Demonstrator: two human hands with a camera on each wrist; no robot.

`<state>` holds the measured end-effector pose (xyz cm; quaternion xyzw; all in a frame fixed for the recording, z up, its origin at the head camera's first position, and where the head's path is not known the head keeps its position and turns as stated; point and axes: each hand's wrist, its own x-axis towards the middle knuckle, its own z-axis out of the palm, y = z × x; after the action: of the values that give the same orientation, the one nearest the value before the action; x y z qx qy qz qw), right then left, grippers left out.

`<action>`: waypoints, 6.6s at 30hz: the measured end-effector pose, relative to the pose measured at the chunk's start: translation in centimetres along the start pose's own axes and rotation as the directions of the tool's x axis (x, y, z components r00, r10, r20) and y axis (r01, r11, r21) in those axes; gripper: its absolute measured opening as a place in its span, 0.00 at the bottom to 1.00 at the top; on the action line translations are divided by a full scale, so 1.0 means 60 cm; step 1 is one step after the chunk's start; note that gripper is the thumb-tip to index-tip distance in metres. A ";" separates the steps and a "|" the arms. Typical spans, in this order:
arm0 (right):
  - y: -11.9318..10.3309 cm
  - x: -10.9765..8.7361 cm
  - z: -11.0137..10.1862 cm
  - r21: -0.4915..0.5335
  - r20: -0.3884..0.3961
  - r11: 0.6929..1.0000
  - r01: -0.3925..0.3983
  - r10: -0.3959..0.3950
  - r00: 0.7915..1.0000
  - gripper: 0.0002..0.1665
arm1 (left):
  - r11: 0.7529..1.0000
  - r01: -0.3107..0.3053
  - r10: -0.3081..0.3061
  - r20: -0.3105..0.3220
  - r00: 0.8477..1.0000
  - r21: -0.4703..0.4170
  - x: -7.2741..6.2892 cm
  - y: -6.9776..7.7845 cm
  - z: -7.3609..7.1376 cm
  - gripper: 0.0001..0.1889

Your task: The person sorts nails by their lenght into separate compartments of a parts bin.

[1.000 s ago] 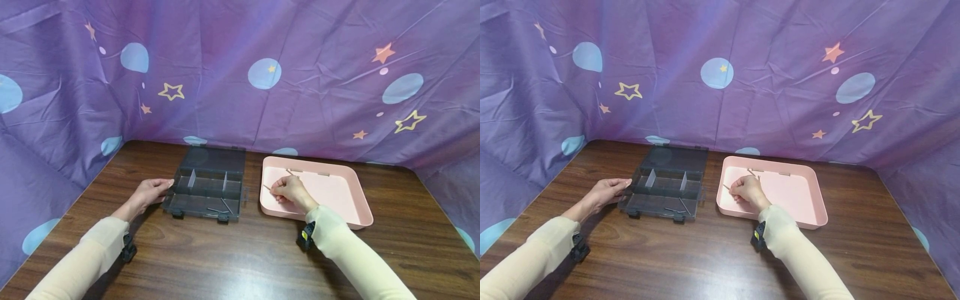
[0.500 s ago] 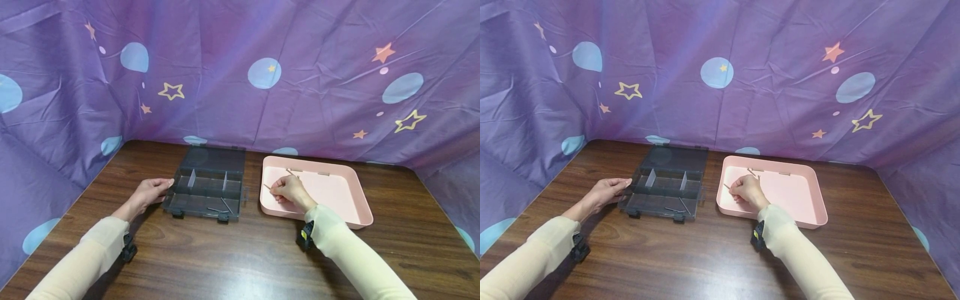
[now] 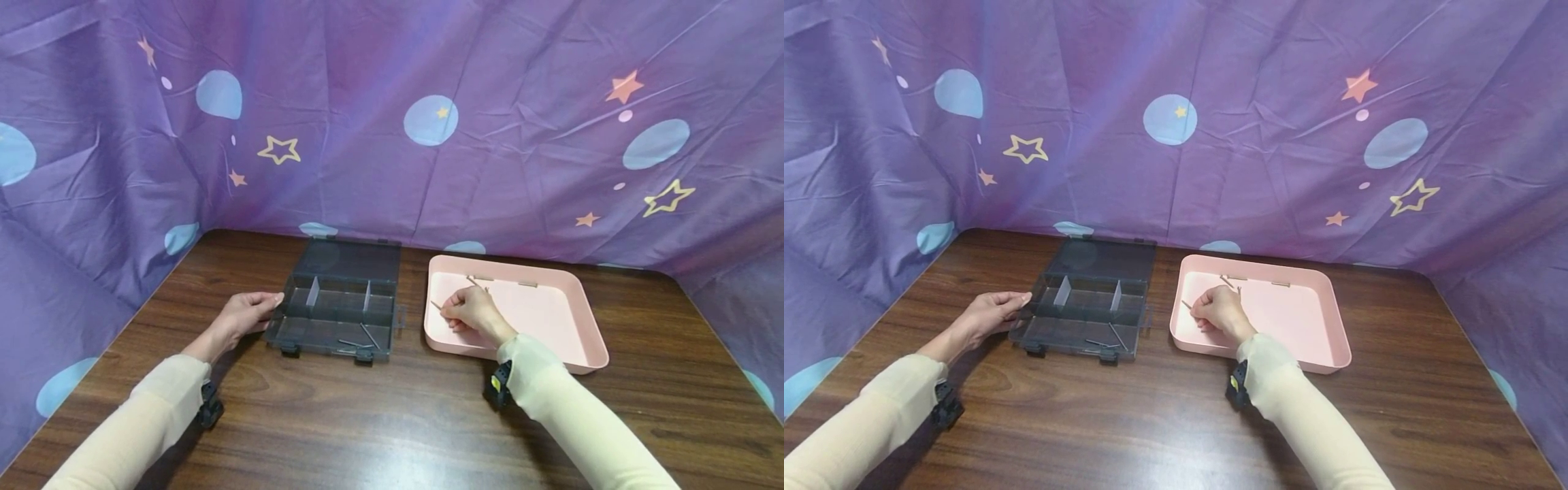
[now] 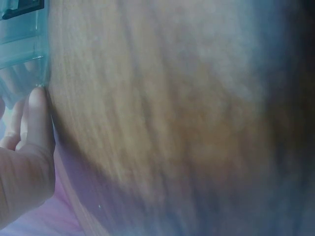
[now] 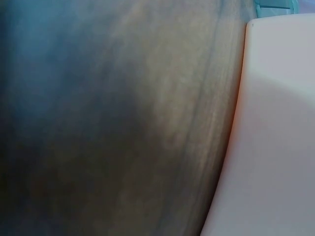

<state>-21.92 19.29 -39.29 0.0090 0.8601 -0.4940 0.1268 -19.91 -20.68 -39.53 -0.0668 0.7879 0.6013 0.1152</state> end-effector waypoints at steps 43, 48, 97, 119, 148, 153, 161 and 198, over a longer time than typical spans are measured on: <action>0.008 0.001 -0.003 0.164 0.004 0.986 -0.033 0.033 0.999 0.08 | 0.999 0.018 -0.017 -0.013 1.000 0.029 0.002 -0.001 0.000 0.28; 0.006 -0.002 -0.005 0.202 0.013 0.978 -0.050 0.048 0.999 0.09 | 0.999 0.020 -0.019 -0.015 1.000 0.038 0.002 0.001 0.001 0.28; -0.040 -0.019 -0.002 0.383 -0.085 0.920 0.083 -0.054 0.995 0.10 | 0.999 0.020 -0.020 -0.012 1.000 0.029 0.000 0.004 0.001 0.29; -0.077 -0.016 0.041 0.495 -0.037 0.864 0.091 -0.084 0.996 0.09 | 1.000 0.014 -0.014 -0.006 1.000 0.003 -0.001 0.001 -0.001 0.28; -0.100 -0.012 0.097 0.455 0.057 0.889 0.059 -0.095 0.994 0.10 | 1.000 0.013 -0.013 -0.011 1.000 -0.012 0.001 0.000 0.000 0.28; -0.101 -0.011 0.099 0.408 0.073 0.911 0.053 -0.090 0.993 0.10 | 1.000 0.021 -0.021 -0.009 1.000 -0.006 0.001 0.000 -0.001 0.28; -0.101 -0.007 0.102 0.319 0.117 0.947 0.048 -0.089 0.989 0.09 | 1.000 0.015 -0.015 -0.003 1.000 -0.011 0.001 0.001 0.001 0.28; -0.101 -0.006 0.104 0.244 0.164 0.968 0.066 -0.108 0.980 0.08 | 0.999 0.030 -0.030 -0.015 0.999 0.026 0.003 0.000 -0.001 0.29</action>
<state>-21.14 10.88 -37.06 -0.0575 0.7800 -0.5971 0.1785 -20.08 -20.74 -39.58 -0.0815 0.7955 0.5885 0.1192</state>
